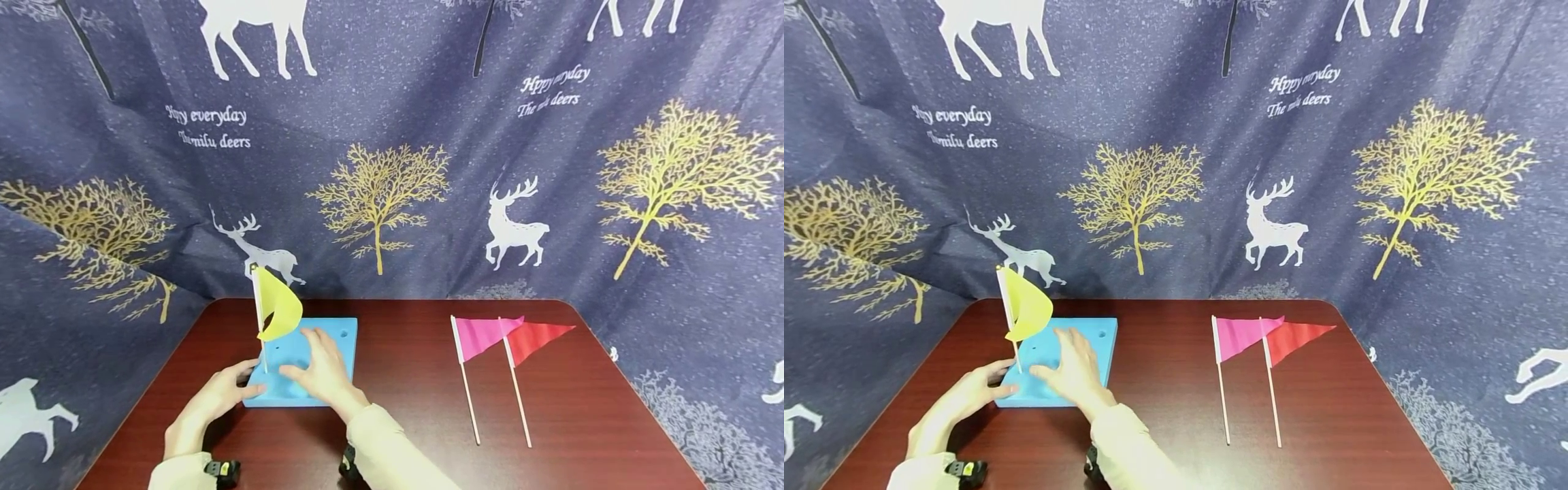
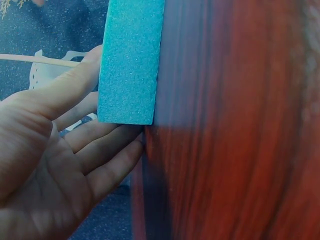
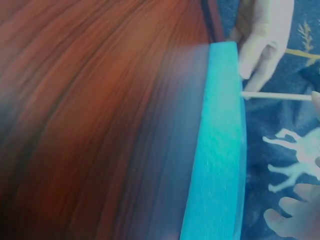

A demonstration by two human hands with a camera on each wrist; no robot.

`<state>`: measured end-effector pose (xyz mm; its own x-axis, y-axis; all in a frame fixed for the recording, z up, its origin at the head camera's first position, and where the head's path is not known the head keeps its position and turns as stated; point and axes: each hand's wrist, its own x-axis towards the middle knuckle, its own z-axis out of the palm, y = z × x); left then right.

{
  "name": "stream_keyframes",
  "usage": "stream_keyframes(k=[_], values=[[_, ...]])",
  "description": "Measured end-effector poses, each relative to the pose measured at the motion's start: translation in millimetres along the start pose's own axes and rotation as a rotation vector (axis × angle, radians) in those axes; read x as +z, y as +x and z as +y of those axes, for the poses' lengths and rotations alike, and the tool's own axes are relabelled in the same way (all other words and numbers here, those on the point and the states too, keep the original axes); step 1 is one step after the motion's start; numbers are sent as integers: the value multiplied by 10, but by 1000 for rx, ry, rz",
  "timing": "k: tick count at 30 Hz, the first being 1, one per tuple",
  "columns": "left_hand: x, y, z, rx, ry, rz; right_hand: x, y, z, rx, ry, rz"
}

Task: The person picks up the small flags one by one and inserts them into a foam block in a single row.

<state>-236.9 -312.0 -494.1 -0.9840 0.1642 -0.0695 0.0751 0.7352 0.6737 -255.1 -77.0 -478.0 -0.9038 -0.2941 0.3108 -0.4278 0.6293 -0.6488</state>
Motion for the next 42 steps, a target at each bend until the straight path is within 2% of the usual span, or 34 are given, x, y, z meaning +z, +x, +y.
stream_keyframes(k=[10,22,32,42], values=[[-13,-2,14,-1,-20,-21,-410,-313,347,25,-10,-15],[-12,27,-34,0,-9,-27,-974,-621,744,67,-31,113],[-5,30,-34,5,-10,-26,-1340,-884,1079,75,-118,225],[-25,27,-24,1,-10,-35,-1635,-1120,1440,206,-169,260]])
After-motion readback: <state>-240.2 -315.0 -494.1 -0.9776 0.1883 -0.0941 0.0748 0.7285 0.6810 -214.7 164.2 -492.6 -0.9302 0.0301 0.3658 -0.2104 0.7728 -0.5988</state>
